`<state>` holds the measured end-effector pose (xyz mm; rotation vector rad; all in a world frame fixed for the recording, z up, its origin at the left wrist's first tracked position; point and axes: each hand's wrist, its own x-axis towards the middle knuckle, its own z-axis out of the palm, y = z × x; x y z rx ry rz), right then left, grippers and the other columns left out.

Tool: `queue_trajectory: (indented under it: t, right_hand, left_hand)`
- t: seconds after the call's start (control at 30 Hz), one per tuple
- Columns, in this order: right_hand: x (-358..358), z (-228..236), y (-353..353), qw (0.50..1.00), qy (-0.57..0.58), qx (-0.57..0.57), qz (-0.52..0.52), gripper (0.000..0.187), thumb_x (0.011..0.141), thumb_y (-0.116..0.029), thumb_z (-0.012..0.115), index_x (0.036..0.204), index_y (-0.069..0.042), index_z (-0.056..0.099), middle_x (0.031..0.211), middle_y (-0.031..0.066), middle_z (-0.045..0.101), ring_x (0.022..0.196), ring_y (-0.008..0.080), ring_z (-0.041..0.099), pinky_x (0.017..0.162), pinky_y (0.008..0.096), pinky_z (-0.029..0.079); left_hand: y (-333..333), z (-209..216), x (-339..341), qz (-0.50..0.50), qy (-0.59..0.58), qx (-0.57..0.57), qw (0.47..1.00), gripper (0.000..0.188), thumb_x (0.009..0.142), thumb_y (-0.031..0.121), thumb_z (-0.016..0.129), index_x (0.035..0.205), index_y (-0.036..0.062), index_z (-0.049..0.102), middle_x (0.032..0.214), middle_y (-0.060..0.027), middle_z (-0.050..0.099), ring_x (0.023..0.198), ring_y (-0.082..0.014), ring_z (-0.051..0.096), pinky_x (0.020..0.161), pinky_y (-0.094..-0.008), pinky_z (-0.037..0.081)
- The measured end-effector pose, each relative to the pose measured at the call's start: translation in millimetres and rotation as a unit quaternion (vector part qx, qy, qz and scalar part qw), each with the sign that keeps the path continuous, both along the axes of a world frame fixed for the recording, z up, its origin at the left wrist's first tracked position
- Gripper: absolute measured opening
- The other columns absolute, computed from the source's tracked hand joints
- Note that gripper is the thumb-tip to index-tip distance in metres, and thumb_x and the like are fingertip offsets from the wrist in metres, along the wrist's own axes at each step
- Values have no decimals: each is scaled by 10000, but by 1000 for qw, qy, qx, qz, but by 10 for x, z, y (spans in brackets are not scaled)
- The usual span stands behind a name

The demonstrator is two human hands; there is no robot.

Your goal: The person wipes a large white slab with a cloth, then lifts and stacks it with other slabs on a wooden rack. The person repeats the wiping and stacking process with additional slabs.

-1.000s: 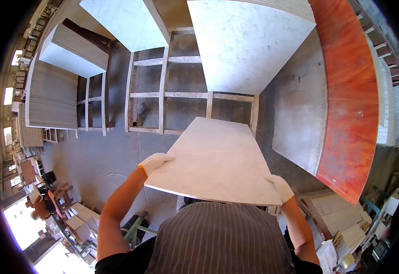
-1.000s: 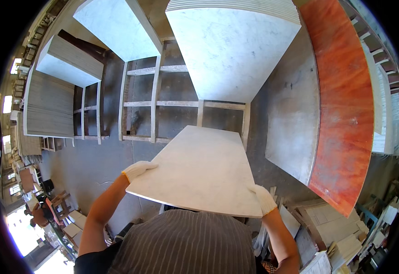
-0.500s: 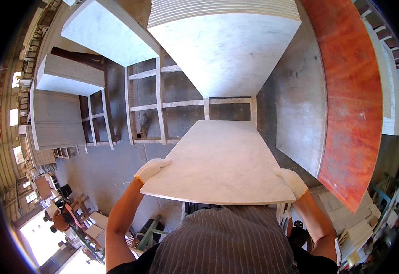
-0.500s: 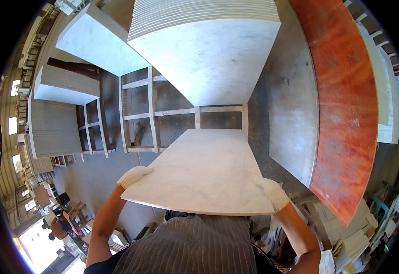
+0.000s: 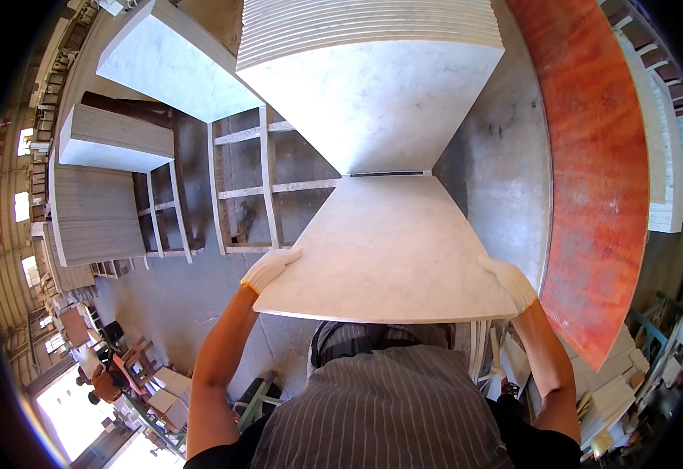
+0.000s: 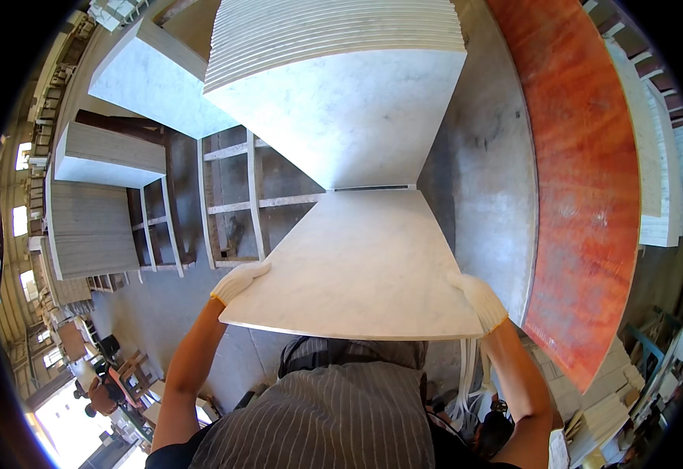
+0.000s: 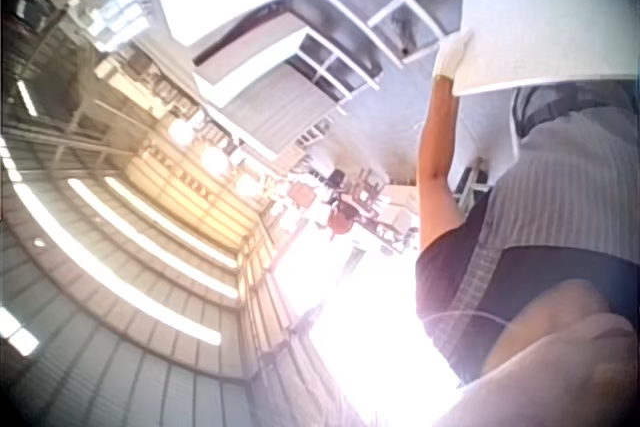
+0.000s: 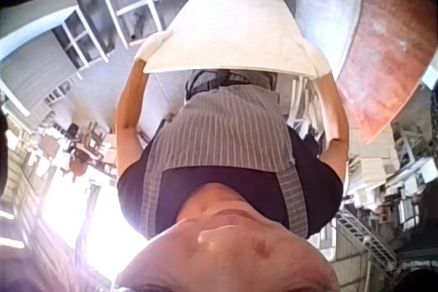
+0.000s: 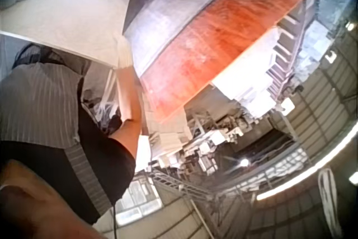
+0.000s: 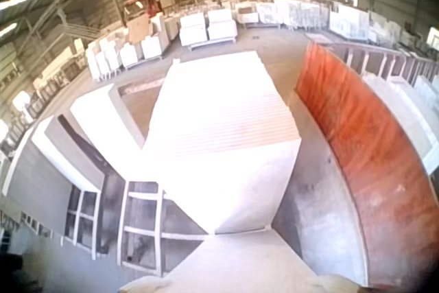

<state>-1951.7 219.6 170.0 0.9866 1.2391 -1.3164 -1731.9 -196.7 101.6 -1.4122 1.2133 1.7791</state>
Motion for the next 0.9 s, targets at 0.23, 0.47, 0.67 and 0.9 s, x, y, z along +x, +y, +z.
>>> queue_trajectory:
  t: [0.23, 0.47, 0.67, 0.9]
  right_hand:
    - [-239, -357, 68, 1000, -9, -24, 17, 390, 994, -196, 514, 1289, 57, 545, 1189, 204, 661, 1004, 306, 690, 872, 444, 573]
    - [-428, -305, -82, 998, -29, -53, -4, 366, 996, -223, 545, 1208, 73, 585, 1104, 177, 692, 925, 279, 704, 841, 417, 580]
    - [-507, -317, -130, 999, -29, -45, -6, 352, 997, -214, 544, 1185, 78, 601, 1073, 171, 699, 903, 270, 709, 823, 405, 585]
    - [-579, -460, -42, 994, 42, -44, 87, 353, 996, -254, 550, 1153, 49, 639, 1036, 171, 712, 902, 267, 701, 772, 398, 578]
  left_hand:
    - [-148, -206, -155, -4, -15, 30, 999, 360, 1006, 250, 564, 1170, -68, 605, 1073, -165, 699, 901, -240, 707, 798, -379, 580]
    - [-185, -231, -251, 9, -16, 22, 1000, 366, 1004, 244, 564, 1186, -71, 597, 1105, -173, 690, 923, -246, 704, 812, -387, 577]
    - [-199, -129, -406, 43, -22, 44, 998, 363, 1002, 231, 560, 1187, -79, 593, 1111, -176, 688, 936, -252, 702, 817, -390, 578]
    - [-152, -35, -498, 85, -18, 48, 995, 329, 995, 223, 579, 1064, -89, 657, 971, -117, 709, 837, -180, 691, 720, -325, 561]
